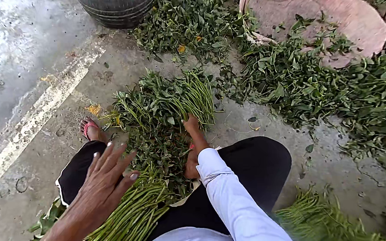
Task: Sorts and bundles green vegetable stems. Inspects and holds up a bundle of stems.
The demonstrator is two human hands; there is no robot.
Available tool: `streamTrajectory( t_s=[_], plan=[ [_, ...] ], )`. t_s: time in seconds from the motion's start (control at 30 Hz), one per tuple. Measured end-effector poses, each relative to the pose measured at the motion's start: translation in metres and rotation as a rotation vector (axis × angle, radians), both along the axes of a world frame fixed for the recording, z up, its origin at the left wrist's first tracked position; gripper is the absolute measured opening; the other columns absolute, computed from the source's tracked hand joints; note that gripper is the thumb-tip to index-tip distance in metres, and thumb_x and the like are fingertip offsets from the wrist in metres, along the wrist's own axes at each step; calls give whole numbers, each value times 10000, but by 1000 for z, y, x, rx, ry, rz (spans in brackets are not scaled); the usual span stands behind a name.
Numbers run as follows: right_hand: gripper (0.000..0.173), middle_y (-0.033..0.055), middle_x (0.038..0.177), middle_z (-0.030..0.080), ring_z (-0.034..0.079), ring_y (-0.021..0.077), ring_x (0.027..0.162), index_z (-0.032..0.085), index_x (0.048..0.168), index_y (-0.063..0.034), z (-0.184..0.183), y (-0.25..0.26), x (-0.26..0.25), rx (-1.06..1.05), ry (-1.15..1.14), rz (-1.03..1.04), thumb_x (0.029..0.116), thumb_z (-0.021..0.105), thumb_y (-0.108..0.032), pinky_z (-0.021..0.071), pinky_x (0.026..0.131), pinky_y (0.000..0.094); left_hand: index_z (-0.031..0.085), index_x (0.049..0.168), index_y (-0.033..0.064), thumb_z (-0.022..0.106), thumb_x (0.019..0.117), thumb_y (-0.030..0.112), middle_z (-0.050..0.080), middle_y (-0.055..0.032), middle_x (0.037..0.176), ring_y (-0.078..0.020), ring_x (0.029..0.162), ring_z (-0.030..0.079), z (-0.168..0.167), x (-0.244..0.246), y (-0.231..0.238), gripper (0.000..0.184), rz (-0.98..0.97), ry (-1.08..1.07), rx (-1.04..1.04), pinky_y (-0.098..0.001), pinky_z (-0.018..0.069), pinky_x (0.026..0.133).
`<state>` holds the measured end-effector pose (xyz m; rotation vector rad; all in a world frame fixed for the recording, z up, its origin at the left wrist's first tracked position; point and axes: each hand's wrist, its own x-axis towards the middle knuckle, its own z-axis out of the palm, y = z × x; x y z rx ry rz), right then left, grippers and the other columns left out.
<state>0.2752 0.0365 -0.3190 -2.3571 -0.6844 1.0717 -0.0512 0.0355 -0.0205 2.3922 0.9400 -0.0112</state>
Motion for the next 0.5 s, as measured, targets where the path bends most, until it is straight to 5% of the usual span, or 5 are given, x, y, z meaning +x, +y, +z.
streamTrajectory(
  t_s=[0.13, 0.3, 0.5],
  plan=[
    [729, 270, 1467, 529, 520, 439, 1355, 424, 1526, -1, -16, 11, -6, -53, -87, 56, 928, 757, -251, 423, 1080, 635, 545, 1501, 176, 382, 1055, 590, 420, -119, 1609, -346, 1545, 266, -32, 66, 44, 630, -186, 214, -369, -637, 139, 1240],
    [664, 296, 1427, 533, 530, 455, 1329, 477, 1449, 30, -30, 15, -16, -119, -112, 54, 892, 780, -167, 427, 1050, 656, 467, 1546, 120, 420, 1087, 488, 398, -141, 1618, -331, 1549, 256, -83, 121, 62, 590, -313, 376, -582, -626, 121, 1242],
    [452, 269, 1278, 655, 596, 439, 1245, 630, 1313, 6, -33, 13, -12, -107, -27, 175, 959, 719, -261, 405, 1051, 668, 496, 1516, 98, 477, 1090, 403, 469, -142, 1561, -280, 1447, 438, -116, 126, 85, 524, -129, 289, -803, -515, 323, 1194]
  ],
)
